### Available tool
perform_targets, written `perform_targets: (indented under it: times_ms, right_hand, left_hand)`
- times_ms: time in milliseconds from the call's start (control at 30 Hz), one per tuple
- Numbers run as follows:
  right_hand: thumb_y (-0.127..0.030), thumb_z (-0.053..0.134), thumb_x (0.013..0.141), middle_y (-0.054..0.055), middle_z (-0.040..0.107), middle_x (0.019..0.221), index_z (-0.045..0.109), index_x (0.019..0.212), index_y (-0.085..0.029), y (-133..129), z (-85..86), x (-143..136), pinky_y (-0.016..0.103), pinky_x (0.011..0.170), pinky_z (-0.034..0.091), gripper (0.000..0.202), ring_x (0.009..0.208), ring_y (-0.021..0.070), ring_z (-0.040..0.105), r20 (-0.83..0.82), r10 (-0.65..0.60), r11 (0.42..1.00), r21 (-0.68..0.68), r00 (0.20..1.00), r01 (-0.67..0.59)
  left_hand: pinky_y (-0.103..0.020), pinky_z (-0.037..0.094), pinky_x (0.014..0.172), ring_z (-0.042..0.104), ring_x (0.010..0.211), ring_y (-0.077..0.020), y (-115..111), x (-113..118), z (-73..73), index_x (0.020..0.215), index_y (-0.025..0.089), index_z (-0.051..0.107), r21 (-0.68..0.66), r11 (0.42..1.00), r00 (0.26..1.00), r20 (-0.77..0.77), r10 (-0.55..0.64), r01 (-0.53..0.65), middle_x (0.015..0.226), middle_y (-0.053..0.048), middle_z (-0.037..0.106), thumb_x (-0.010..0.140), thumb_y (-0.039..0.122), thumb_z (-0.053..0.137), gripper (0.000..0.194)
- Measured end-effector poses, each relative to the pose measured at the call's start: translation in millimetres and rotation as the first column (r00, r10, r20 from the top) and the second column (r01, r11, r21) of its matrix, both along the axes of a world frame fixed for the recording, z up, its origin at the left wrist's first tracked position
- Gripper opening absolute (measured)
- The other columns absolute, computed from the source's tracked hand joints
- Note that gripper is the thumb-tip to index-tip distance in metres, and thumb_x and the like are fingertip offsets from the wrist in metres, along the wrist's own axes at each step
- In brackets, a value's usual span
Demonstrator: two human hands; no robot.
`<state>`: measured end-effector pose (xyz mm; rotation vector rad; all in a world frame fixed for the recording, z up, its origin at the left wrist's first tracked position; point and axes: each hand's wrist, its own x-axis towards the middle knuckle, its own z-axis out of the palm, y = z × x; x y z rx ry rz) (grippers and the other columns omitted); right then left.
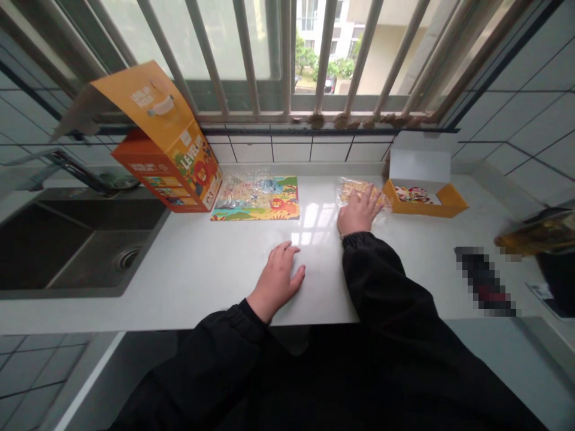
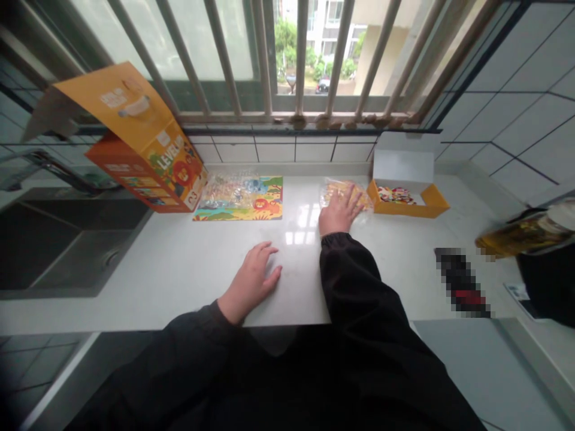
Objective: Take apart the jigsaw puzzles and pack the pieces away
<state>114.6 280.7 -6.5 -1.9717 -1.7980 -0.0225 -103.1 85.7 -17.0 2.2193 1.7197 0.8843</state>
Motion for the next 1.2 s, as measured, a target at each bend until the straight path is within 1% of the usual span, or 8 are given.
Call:
perform_targets:
  times_ms: [200, 367, 467, 633, 867, 933, 1033, 1200]
  right_hand:
    - [-0.025, 0.045, 0.106, 0.024, 0.043, 0.175, 0.056, 0.159, -0.006, -24, -5.2, -89, 0.063, 0.136, 0.018, 0.057, 0.169, 0.0378, 0.028, 0.043, 0.37, 0.928, 0.033, 0.928, -0.372]
    - [-0.038, 0.045, 0.111, 0.028, 0.045, 0.172, 0.06, 0.152, -0.003, -10, -15.8, -128, 0.067, 0.134, 0.022, 0.056, 0.166, 0.0413, 0.032, -0.035, 0.369, 0.924, -0.091, 0.929, -0.37]
    - [-0.04, 0.049, 0.11, 0.027, 0.05, 0.169, 0.06, 0.151, -0.004, 3, -19.2, -128, 0.067, 0.132, 0.026, 0.056, 0.163, 0.0426, 0.037, -0.089, 0.365, 0.92, -0.116, 0.927, -0.374]
    - [-0.038, 0.052, 0.108, 0.024, 0.054, 0.165, 0.06, 0.153, -0.01, 7, -14.9, -120, 0.064, 0.13, 0.03, 0.054, 0.16, 0.0425, 0.039, -0.134, 0.389, 0.92, 0.001, 0.911, -0.393]
    - [-0.039, 0.058, 0.109, 0.015, 0.073, 0.139, 0.048, 0.17, -0.025, -8, 3.3, -127, 0.047, 0.116, 0.047, 0.063, 0.128, 0.0329, 0.063, -0.078, 0.663, 0.746, -0.016, 0.745, -0.666]
    - [-0.039, 0.063, 0.107, 0.012, 0.071, 0.142, 0.059, 0.162, -0.032, -10, 1.9, -127, 0.047, 0.113, 0.05, 0.055, 0.128, 0.0322, 0.063, -0.068, 0.685, 0.724, -0.047, 0.726, -0.688]
    - [-0.029, 0.06, 0.107, 0.012, 0.074, 0.134, 0.077, 0.139, -0.025, -6, -2.2, -125, 0.041, 0.11, 0.054, 0.037, 0.122, 0.0271, 0.067, -0.14, 0.705, 0.699, -0.031, 0.695, -0.715]
    - [-0.025, 0.047, 0.108, 0.016, 0.074, 0.131, 0.078, 0.13, -0.014, 6, 3.4, -102, 0.035, 0.102, 0.059, 0.039, 0.115, 0.0225, 0.072, -0.35, 0.581, 0.814, 0.263, 0.735, -0.518]
  left_hand:
    - [-0.063, 0.035, 0.131, 0.047, 0.153, -0.0413, 76, -61, -0.7, 0.137, 0.011, 0.061, 0.067, 0.952, 0.952, -0.041, 0.303, -0.3, 0.153, -0.028, 0.057, 0.101, 0.039, 0.062, 0.046]
    - [-0.073, 0.022, 0.132, 0.028, 0.165, -0.0493, 135, -122, 5.5, 0.15, 0.009, 0.054, 0.051, 0.785, 0.784, -0.034, 0.619, -0.618, 0.172, -0.034, 0.036, 0.098, 0.049, 0.065, 0.067]
    - [-0.074, 0.023, 0.131, 0.029, 0.164, -0.0515, 153, -144, 5.9, 0.151, 0.004, 0.052, 0.015, 0.699, 0.699, -0.008, 0.715, -0.715, 0.169, -0.038, 0.039, 0.097, 0.051, 0.066, 0.073]
    - [-0.068, 0.034, 0.128, 0.049, 0.15, -0.0468, 161, -159, -1.7, 0.155, 0.011, 0.052, 0.053, 0.766, 0.764, -0.062, 0.643, -0.641, 0.157, -0.027, 0.058, 0.093, 0.052, 0.071, 0.077]
    - [-0.053, 0.045, 0.124, 0.063, 0.136, -0.0357, 163, -148, -0.8, 0.117, 0.016, 0.072, 0.006, 0.955, 0.951, -0.088, 0.296, -0.297, 0.137, -0.018, 0.072, 0.095, 0.031, 0.061, 0.029]
    - [-0.05, 0.047, 0.124, 0.064, 0.136, -0.0329, 161, -142, 1.9, 0.114, 0.017, 0.073, -0.013, 0.985, 0.985, -0.029, 0.169, -0.17, 0.139, -0.017, 0.073, 0.096, 0.031, 0.06, 0.027]
    - [-0.045, 0.052, 0.12, 0.068, 0.13, -0.028, 157, -134, 6.9, 0.118, 0.019, 0.073, -0.022, 0.999, 0.997, 0.074, 0.032, -0.03, 0.132, -0.012, 0.076, 0.099, 0.032, 0.058, 0.028]
    - [-0.046, 0.044, 0.128, 0.061, 0.144, -0.0279, 157, -136, 11.5, 0.128, 0.017, 0.069, 0.098, 0.985, 0.988, 0.078, 0.135, -0.142, 0.146, -0.015, 0.069, 0.1, 0.031, 0.057, 0.033]
